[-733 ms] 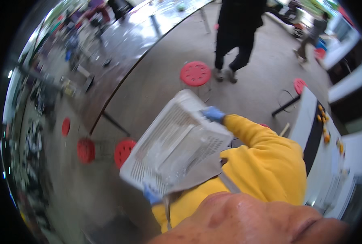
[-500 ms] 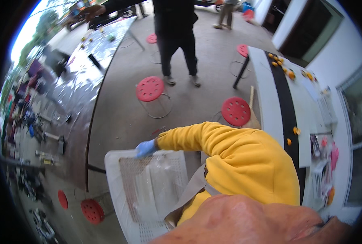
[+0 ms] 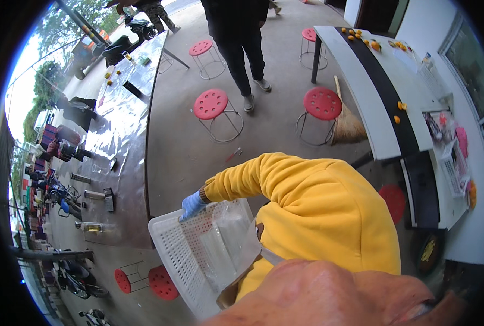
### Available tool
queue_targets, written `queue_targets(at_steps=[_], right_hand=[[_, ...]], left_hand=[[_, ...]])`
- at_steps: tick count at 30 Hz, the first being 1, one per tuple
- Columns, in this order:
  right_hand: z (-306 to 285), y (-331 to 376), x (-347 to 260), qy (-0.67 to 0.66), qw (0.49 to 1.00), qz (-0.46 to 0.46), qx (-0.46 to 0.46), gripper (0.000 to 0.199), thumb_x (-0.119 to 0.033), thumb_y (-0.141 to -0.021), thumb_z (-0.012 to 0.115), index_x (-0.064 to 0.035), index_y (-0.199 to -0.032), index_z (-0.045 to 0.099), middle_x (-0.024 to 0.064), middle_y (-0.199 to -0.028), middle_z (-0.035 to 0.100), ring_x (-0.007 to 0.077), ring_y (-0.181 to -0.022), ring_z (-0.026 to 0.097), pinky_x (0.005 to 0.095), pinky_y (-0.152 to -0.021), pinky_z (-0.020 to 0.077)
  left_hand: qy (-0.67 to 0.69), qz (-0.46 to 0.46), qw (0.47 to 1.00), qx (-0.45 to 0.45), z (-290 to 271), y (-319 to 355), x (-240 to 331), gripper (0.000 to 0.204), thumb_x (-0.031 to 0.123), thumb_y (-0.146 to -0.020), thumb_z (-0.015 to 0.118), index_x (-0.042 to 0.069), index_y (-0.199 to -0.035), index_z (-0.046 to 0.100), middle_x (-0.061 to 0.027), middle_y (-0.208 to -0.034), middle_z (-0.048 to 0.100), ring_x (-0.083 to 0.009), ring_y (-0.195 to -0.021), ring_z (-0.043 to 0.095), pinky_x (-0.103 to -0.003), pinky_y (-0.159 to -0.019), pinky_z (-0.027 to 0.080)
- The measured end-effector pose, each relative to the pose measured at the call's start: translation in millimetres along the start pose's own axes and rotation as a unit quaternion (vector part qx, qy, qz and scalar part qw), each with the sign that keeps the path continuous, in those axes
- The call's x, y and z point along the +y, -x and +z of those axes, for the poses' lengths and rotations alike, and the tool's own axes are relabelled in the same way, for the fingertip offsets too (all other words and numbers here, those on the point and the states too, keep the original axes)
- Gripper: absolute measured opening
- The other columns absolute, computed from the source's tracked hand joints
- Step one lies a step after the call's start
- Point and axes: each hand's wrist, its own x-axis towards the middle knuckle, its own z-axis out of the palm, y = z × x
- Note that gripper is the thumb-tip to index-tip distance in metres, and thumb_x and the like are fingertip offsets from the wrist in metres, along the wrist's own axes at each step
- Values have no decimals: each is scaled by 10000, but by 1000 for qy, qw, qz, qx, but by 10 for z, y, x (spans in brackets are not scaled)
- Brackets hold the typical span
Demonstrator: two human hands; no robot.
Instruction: The person carries a white plastic crate containing a wrapped item from an indoor room, through a doorway, and into an outdoor market area. They continue walking through the market and into a warehouse space filled with stacked crates and pallets.
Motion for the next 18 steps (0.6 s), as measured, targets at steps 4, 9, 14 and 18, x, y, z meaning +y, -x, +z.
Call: queue_targets(at_steps=[4, 9, 14, 18], right_hand=[[702, -151, -583, -37, 999, 27, 20, 557, -564, -786, 547, -16, -821, 638, 95, -745, 576, 211, -673, 582, 348, -591, 533], [1533, -104, -1108, -97, 992, -62, 46, 501, -531, -801, 550, -60, -923, 668, 60, -801, 627, 172, -764, 586, 349, -684, 489], [2323, -330, -1599, -256, 966, 14, 29, 315, -332, -844, 580, -58, -995, 608, 12, -708, 547, 146, -572, 500, 273, -551, 467], [2709, -1137, -1985, -234, 972, 17, 3, 366, -420, -855, 579, -55, -870, 560, -15, -603, 444, 74, -437, 377, 224, -398, 359]], left_hand=[[10, 18, 1000, -14, -836, -73, 297, 517, 453, -837, 535, 38, -1144, 525, -111, -939, 585, -200, -807, 543, -341, -716, 442], [62, 36, 997, 10, -2256, -87, 572, 505, 468, -843, 517, 50, -1127, 541, -97, -955, 581, -183, -821, 533, -337, -731, 434], [141, 9, 980, 139, -3907, -272, 441, 497, 482, -850, 500, 63, -1109, 558, -83, -971, 577, -166, -836, 523, -334, -745, 426], [193, 56, 956, 212, -4431, -313, 509, 386, 426, -813, 608, 42, -821, 581, 13, -535, 432, -91, -379, 365, -242, -362, 327]])
